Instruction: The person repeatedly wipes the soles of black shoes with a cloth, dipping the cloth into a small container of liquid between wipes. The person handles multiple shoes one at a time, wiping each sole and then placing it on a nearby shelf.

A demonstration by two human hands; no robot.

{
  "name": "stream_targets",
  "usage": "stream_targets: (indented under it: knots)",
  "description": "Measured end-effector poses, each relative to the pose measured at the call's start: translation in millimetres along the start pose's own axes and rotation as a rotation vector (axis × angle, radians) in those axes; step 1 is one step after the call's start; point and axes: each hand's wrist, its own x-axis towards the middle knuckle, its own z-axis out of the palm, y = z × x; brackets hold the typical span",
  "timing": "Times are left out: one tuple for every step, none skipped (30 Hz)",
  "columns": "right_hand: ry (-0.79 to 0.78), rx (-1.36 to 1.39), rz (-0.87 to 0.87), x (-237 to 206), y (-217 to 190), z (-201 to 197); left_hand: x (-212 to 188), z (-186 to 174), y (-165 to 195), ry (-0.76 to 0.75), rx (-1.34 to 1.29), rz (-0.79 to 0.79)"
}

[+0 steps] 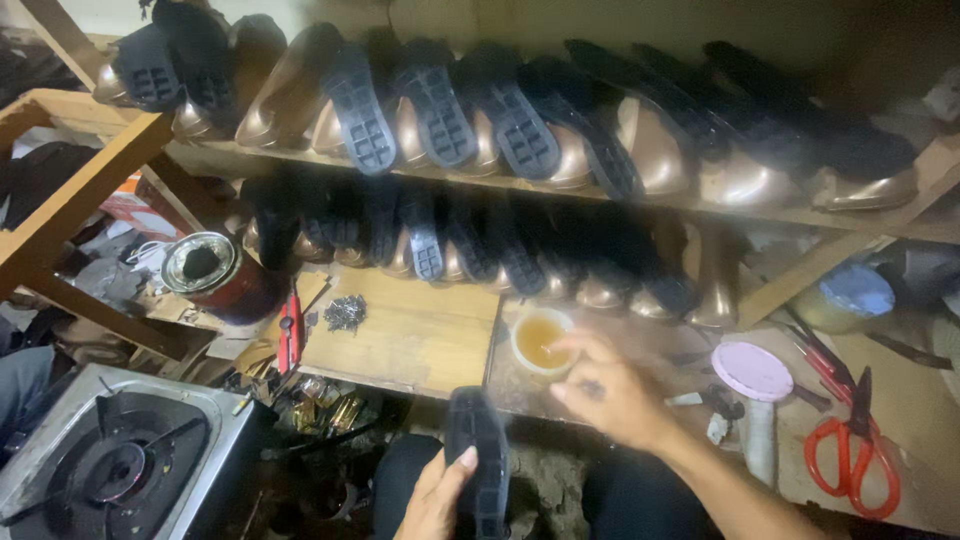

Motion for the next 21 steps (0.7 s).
stream_targets:
  knots:
    - [-0.028, 0.074, -0.068, -8, -5, 2, -3, 8, 5, -0.013, -0.033, -0.016]
    - [-0.054, 0.149, -0.134, -17, -12, 4, -6, 16, 9, -0.028, -0.064, -0.034]
    - [-0.078, 0.224, -0.199, -25, -19, 5, -8, 22, 13, -0.044, -0.093, -0.051]
    - [-0.085, 0.25, -0.201, -30, -26, 5, -10, 28, 16, -0.071, -0.113, -0.041]
    - [-0.091, 0.275, -0.202, -34, -33, 6, -12, 33, 18, -0.099, -0.134, -0.032]
    - [-0.099, 0.301, -0.202, -38, -39, 5, -15, 37, 19, -0.125, -0.155, -0.025]
    - [-0.078, 0.301, -0.204, -38, -43, 6, -17, 40, 20, -0.151, -0.138, -0.018]
    - [-0.058, 0.302, -0.208, -38, -46, 6, -19, 43, 21, -0.176, -0.122, -0.011]
    - [-0.04, 0.302, -0.213, -38, -47, 7, -21, 44, 22, -0.199, -0.106, -0.002]
    - [-0.036, 0.289, -0.206, -37, -46, 9, -23, 46, 22, -0.198, -0.1, -0.001]
    - [-0.032, 0.276, -0.198, -38, -44, 12, -24, 47, 22, -0.196, -0.094, 0.0]
    - [-0.03, 0.262, -0.191, -39, -42, 15, -25, 48, 22, -0.195, -0.09, 0.001]
    - [-0.023, 0.279, -0.205, -42, -39, 19, -26, 50, 22, -0.178, -0.094, 0.05]
    - [-0.017, 0.296, -0.221, -47, -36, 25, -26, 52, 21, -0.161, -0.099, 0.099]
    - [-0.012, 0.312, -0.235, -52, -34, 31, -26, 53, 20, -0.144, -0.104, 0.149]
    - [0.024, 0.284, -0.276, -57, -32, 38, -27, 55, 18, -0.126, -0.145, 0.15]
    - [0.059, 0.255, -0.316, -62, -32, 44, -26, 57, 17, -0.108, -0.186, 0.151]
    - [0.097, 0.226, -0.356, -67, -32, 50, -25, 58, 16, -0.091, -0.226, 0.152]
    - [0.128, 0.176, -0.391, -72, -32, 53, -24, 59, 15, -0.081, -0.245, 0.178]
    - [0.16, 0.123, -0.426, -77, -32, 55, -23, 61, 15, -0.073, -0.265, 0.205]
    - [0.193, 0.069, -0.462, -79, -32, 54, -21, 62, 14, -0.066, -0.284, 0.232]
